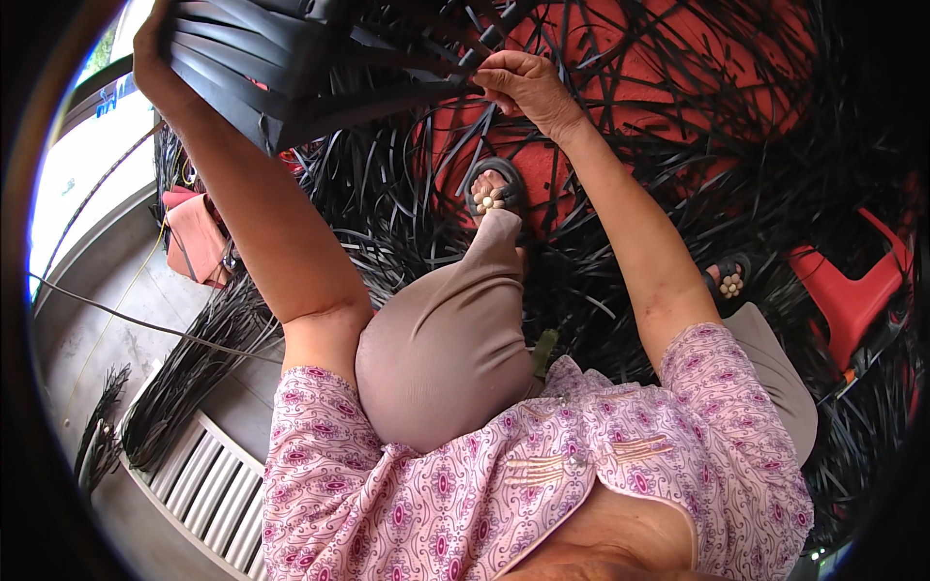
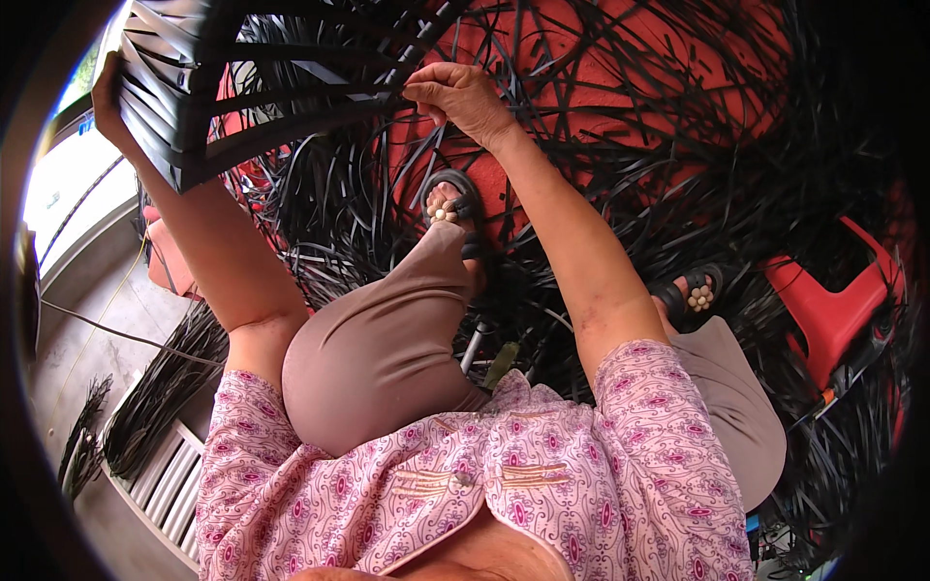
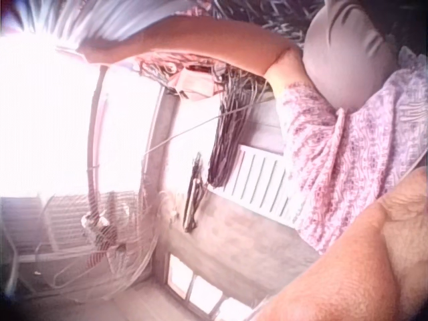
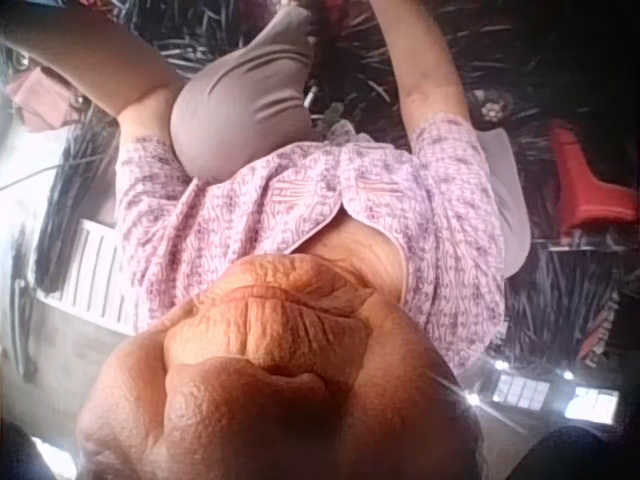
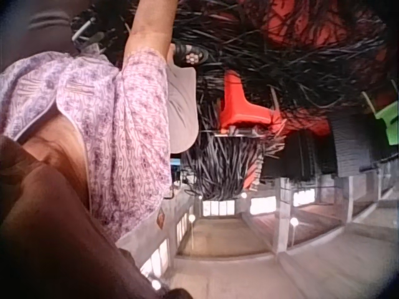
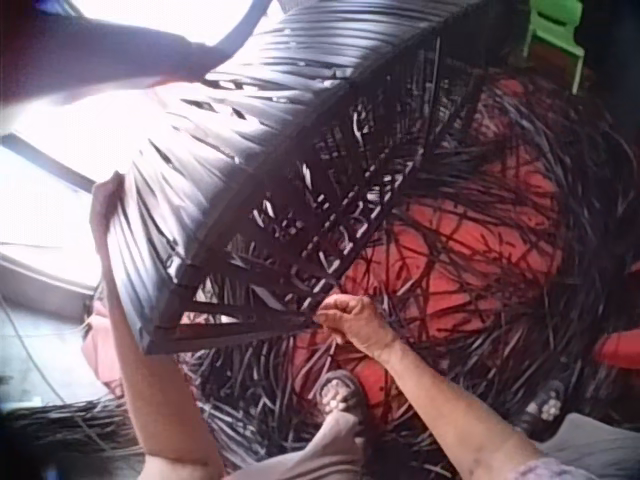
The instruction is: The person weaves black synthetic wicker strips into a metal chair frame, using a staple gun to secure ends and wire cutters to trim the strips.
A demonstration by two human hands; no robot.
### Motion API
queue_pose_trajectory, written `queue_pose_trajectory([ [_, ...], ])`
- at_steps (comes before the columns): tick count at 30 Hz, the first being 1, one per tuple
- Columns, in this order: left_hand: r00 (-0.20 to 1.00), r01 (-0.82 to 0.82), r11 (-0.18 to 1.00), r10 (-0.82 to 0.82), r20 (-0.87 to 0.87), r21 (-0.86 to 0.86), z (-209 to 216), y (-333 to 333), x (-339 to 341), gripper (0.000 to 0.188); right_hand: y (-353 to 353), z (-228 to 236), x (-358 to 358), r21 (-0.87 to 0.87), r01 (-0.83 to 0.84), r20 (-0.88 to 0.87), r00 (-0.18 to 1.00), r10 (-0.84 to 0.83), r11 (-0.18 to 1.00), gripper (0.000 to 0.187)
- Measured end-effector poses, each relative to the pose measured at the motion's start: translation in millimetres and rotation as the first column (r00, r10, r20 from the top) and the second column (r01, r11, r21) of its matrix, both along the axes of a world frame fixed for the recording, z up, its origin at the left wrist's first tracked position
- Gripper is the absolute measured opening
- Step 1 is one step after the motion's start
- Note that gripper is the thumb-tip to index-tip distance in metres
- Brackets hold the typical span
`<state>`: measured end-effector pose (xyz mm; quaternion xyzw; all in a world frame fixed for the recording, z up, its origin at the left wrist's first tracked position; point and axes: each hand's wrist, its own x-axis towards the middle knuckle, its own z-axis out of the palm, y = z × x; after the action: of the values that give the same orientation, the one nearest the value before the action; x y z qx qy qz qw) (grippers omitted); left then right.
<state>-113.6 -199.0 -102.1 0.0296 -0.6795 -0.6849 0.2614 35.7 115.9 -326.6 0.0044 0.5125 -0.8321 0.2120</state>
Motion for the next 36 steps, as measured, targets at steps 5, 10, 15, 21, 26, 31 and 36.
queue_pose_trajectory([
  [5,1.0,-0.008,1.0,0.008,0.001,0.005,-1,15,5,0.025,2,2,0,-0.025,-0.026,0.017,0.999,0.026,0.999,0.015],
  [10,1.0,-0.022,1.0,0.022,0.01,0.014,1,31,12,0.023,6,12,0,0.024,-0.008,0.041,0.999,0.007,1.0,0.014],
  [15,0.993,-0.096,0.995,0.092,0.077,0.041,10,57,32,0.021,2,25,-2,0.224,-0.039,-0.099,0.993,0.062,0.974,0.028],
  [21,0.951,0.119,0.861,-0.242,0.193,0.495,32,88,45,0.028,-5,-9,-6,0.308,0.11,-0.292,0.956,-0.017,0.945,0.009],
  [26,0.935,0.185,0.836,-0.312,0.17,0.517,25,83,49,0.041,-5,-9,-7,0.451,0.286,-0.537,0.844,0.002,0.845,0.007],
  [31,0.956,0.13,0.898,-0.226,0.185,0.42,25,95,58,0.061,3,8,-1,0.368,0.117,-0.223,0.974,-0.035,0.922,0.002],
  [36,0.98,0.063,0.958,-0.113,0.166,0.279,39,114,71,0.077,-12,32,0,0.03,0.198,-0.077,0.978,-0.195,0.98,0.005],
])
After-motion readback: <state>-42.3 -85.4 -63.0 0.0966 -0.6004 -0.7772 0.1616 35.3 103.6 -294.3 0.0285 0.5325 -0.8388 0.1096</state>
